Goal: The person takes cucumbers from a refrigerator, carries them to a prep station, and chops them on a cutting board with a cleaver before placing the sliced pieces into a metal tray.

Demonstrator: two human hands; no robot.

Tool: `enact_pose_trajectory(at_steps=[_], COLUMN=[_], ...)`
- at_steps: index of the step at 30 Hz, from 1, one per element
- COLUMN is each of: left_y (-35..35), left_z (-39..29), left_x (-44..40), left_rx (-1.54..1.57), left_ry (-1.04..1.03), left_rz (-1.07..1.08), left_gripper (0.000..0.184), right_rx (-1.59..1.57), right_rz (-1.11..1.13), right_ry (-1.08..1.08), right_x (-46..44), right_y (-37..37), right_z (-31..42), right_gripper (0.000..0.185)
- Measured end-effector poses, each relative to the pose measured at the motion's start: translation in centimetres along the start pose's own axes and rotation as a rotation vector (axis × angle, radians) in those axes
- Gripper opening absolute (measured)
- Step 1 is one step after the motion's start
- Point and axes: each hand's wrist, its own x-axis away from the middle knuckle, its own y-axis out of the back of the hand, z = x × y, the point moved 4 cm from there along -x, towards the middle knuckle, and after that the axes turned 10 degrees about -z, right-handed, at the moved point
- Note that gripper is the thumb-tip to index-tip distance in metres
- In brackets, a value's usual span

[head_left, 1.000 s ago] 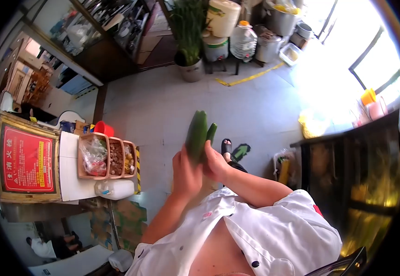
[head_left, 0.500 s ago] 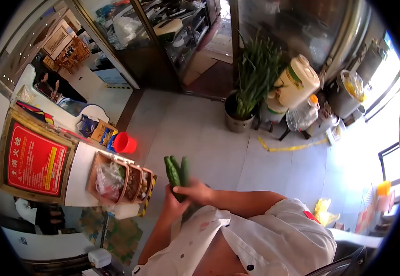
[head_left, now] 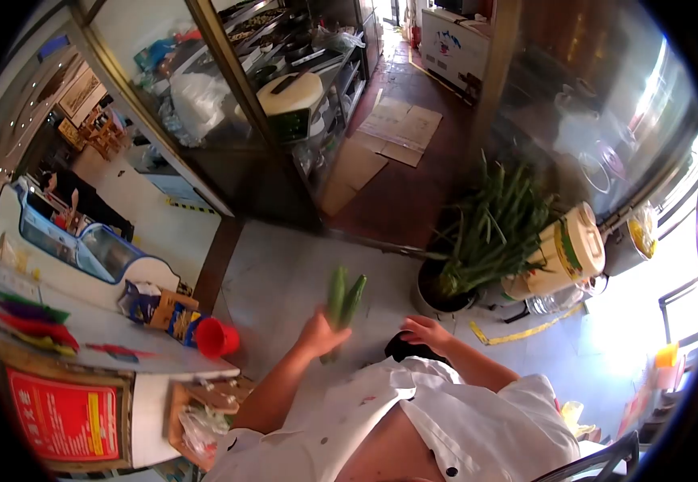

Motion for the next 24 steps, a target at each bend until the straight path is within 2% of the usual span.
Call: enact_pose_trajectory(at_steps=[3,4,5,6,8,11,12,13,14,16,18,20,22,24], left_y=[0.8,0.9,1.4,1.1,1.5,4.3,5.2,6.4,7.3,8.5,8.7,8.5,9.7,11.8], left_z=[5.0,6.4,7.3,9.5,13.0,10.7,9.2,7.7,6.2,4.6,4.3,4.1,1.3,-0.5], left_x=[-10.6,-13.9,-16.8,-19.2,-24.9,-32.6,-34.9,-37.9,-41.3,-48.0,-55.5,-63.2,-71.7,-81.1], left_rx=[-0.073,-0.049,-0.026,-0.027,-0.063,-0.011,0.007,0.020,0.036,0.168,0.289,0.287,0.332,0.288], left_ry=[0.055,0.083,0.114,0.119,0.229,0.324,0.342,0.340,0.338,0.379,0.300,0.337,0.279,0.263], left_rz=[-0.035,0.058,0.149,0.144,0.004,-0.072,-0.067,-0.126,-0.188,-0.165,-0.108,-0.116,-0.061,-0.123], left_gripper=[0.060,0.066,0.072,0.072,0.082,0.082,0.082,0.074,0.067,0.062,0.057,0.055,0.060,0.065], right_rx=[0.118,0.120,0.093,0.095,0.171,0.338,0.369,0.402,0.380,0.377,0.419,0.382,0.401,0.498], right_rz=[-0.252,-0.316,-0.374,-0.367,-0.360,-0.183,-0.192,-0.205,-0.172,-0.105,-0.070,0.013,0.048,0.055], right_ry=[-0.089,-0.118,-0.142,-0.142,-0.124,0.069,0.158,0.254,0.273,0.322,0.344,0.396,0.373,0.210], right_x=[-9.9,-13.4,-15.7,-19.1,-26.4,-34.8,-38.4,-42.2,-44.4,-48.0,-52.1,-56.5,-63.2,-70.0], right_y=[6.2,7.6,7.8,7.7,7.5,4.4,3.4,2.4,1.0,-2.0,-3.9,-4.9,-3.6,-0.8], right_z=[-1.1,-0.8,1.6,3.7,9.3,23.8,27.9,31.7,36.6,45.9,52.4,57.4,59.0,59.0], right_gripper=[0.041,0.035,0.031,0.031,0.030,0.029,0.030,0.031,0.034,0.040,0.043,0.039,0.035,0.032])
